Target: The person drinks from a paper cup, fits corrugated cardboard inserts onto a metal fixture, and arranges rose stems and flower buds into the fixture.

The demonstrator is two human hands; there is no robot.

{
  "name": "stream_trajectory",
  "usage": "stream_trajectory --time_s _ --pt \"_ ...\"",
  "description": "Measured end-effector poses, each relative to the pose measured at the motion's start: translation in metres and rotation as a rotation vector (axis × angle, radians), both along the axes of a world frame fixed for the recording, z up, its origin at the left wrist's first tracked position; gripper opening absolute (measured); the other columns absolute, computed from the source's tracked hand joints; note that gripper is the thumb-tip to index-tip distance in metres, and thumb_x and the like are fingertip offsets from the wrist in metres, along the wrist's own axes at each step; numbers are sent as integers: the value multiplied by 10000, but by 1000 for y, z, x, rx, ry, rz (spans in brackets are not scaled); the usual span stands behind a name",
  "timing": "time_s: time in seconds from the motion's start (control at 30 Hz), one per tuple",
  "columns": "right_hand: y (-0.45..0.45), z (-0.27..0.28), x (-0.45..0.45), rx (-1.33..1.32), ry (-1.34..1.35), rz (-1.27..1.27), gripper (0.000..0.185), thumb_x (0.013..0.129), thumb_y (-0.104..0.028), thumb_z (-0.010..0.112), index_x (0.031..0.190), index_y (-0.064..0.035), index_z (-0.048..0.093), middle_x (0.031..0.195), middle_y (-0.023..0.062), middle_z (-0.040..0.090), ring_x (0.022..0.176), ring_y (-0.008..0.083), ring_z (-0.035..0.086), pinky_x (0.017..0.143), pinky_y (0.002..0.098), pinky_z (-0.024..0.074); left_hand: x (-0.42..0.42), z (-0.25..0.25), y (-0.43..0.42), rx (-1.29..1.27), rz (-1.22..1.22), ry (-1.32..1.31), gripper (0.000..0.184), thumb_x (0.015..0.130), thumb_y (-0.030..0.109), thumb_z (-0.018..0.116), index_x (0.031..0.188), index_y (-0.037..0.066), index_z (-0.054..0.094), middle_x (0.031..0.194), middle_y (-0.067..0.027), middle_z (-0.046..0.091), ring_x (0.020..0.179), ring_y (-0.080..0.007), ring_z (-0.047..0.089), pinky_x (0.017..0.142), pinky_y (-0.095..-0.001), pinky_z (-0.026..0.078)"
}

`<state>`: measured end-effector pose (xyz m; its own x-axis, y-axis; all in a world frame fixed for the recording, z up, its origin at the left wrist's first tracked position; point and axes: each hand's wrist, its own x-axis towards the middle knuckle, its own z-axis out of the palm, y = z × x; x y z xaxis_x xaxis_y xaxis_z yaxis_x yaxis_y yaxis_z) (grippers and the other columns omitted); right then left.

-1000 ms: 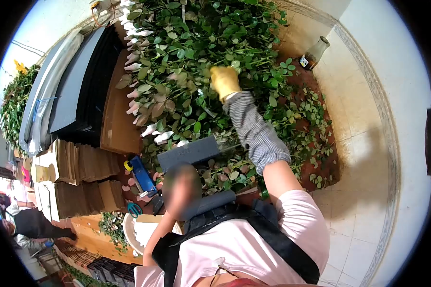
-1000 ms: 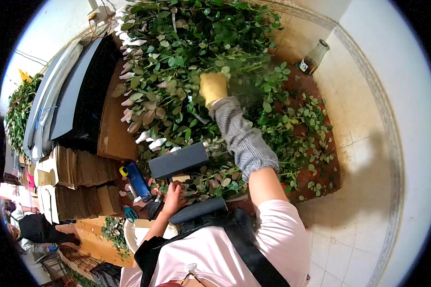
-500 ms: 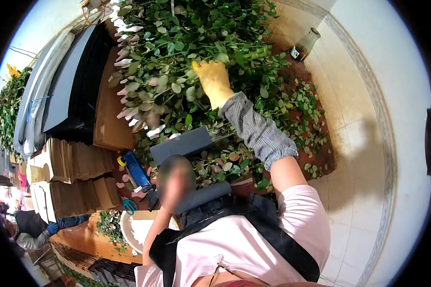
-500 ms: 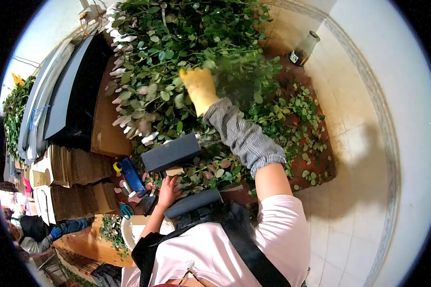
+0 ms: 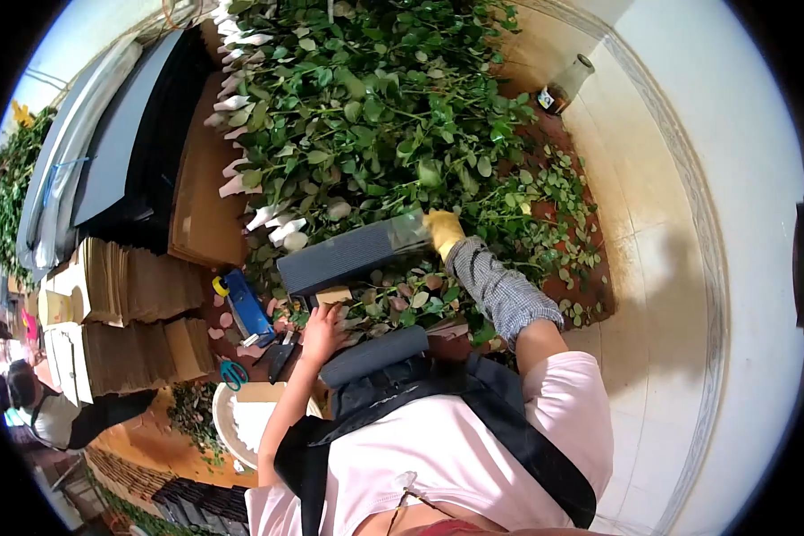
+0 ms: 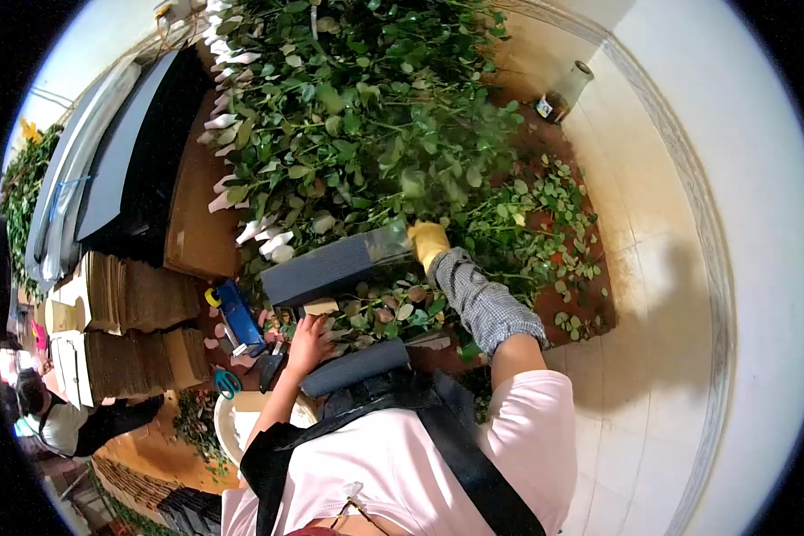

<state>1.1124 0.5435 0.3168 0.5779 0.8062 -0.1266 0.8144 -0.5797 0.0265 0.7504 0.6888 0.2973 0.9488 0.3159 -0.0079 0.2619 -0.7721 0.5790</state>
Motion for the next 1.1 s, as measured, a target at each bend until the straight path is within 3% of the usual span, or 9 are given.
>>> stream_trajectory --time_s 0.07,0.17,0.33,0.53,0.73,0.77,0.87,1.0,1.1 --pt "-1 8 9 -310 44 9 231 867 -140 615 1074 -66 688 1066 133 686 999 325 652 878 418 521 1 1 0 14 -2 16 739 606 106 826 1285 28 545 1172 -163 533 1043 -395 530 906 -470 479" --pt "2 75 -3 -79 218 0 372 857 -251 660 1160 -39 625 1012 158 676 971 334 648 876 439 512 -1 4 -3 31 11 26 746 617 104 825 1300 33 534 1166 -158 535 1036 -391 531 900 -463 482" --pt "52 143 -22 518 15 300 379 847 -79 676 1220 -74 606 917 85 673 867 257 641 911 402 495 1 2 -2 19 -6 13 771 611 81 817 1321 42 520 1167 -163 534 1030 -403 524 899 -466 480" --pt "32 -25 0 303 -211 35 351 853 -117 556 1195 -75 622 1216 95 632 1209 280 547 1073 415 373 -1 10 -2 29 9 25 767 605 62 806 1319 47 524 1147 -167 532 1019 -397 524 892 -463 477" --pt "13 -77 18 125 327 -277 471 913 -194 581 1355 -39 524 1384 146 549 1210 337 541 1062 423 425 -2 -3 -7 -4 55 4 772 607 68 798 1326 57 518 1126 -181 522 1020 -416 510 901 -479 462" --pt "12 -15 15 172 319 -150 466 861 -214 636 1293 -50 573 1208 192 650 1108 364 612 968 433 491 -3 -2 -5 -2 40 8 774 609 73 799 1329 60 516 1124 -180 521 1019 -417 509 897 -482 463" --pt "37 67 24 223 302 -74 440 940 -232 579 1343 -59 552 1300 174 612 1148 335 599 1001 418 484 -1 3 -7 6 51 13 777 618 88 807 1337 72 515 1122 -169 523 1028 -410 509 888 -483 471" --pt "86 176 8 938 879 254 439 902 -184 660 1314 -60 572 1356 159 583 1240 319 555 1016 436 474 -4 -3 -8 28 74 80 793 629 133 828 1353 84 507 1165 -170 517 1072 -395 513 907 -474 476" --pt "123 199 34 722 -353 227 612 822 -160 738 1377 -52 502 1230 122 621 1138 293 583 1038 409 444 -4 -5 -6 29 60 77 823 629 146 833 1376 95 492 1177 -170 510 1087 -393 510 912 -477 472"
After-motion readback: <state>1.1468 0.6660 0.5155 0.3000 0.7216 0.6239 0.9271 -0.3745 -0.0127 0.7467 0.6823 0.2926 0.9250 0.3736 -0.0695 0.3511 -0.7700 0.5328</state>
